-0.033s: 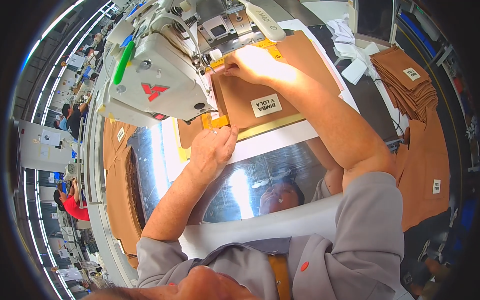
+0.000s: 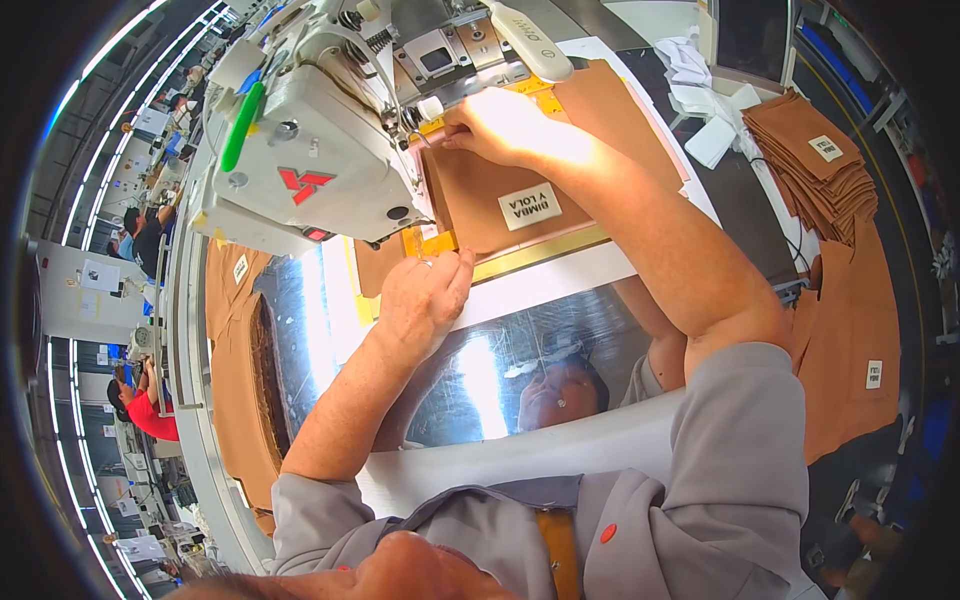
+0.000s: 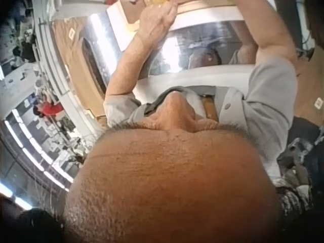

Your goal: Sewing pocket panels onto leather bag components using an automated sewing machine.

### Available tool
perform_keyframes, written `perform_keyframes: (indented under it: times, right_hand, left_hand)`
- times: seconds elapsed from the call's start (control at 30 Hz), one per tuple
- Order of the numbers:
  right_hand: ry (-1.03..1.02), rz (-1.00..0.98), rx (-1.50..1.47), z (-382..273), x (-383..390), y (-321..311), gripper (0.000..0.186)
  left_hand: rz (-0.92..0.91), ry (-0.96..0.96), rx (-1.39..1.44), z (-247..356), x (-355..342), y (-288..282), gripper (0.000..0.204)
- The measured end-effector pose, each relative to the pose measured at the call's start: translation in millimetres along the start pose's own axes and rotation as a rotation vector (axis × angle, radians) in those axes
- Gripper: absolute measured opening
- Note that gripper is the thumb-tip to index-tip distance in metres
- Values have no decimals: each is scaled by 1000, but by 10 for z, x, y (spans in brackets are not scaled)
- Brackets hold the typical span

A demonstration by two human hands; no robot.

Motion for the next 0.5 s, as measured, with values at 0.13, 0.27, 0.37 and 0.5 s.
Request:
perform_keyframes:
  times: [0.13,0.27,0.37,0.5]
  right_hand:
    - [153,-52,121,59,-295,159,31]
    - [210,11,144,215,-415,267,36]
    - [267,-2,86,141,-355,298,29]
    - [323,-3,96,133,-366,315,17]
  left_hand:
    - [-23,-37,-184,-109,-26,172,28]
    - [26,-129,-89,-208,-47,385,30]
    - [-56,-193,-86,-193,40,336,34]
    - [-132,-230,-11,-162,100,232,36]
Point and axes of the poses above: each hand's wrist, its own x-axis away from the middle knuckle, its own y-axis out of the palm, z = x × y, the point moved 3 cm from there along -x, towards the middle knuckle, and after that the axes turned 9 degrees about -x, right-handed, at the moved point
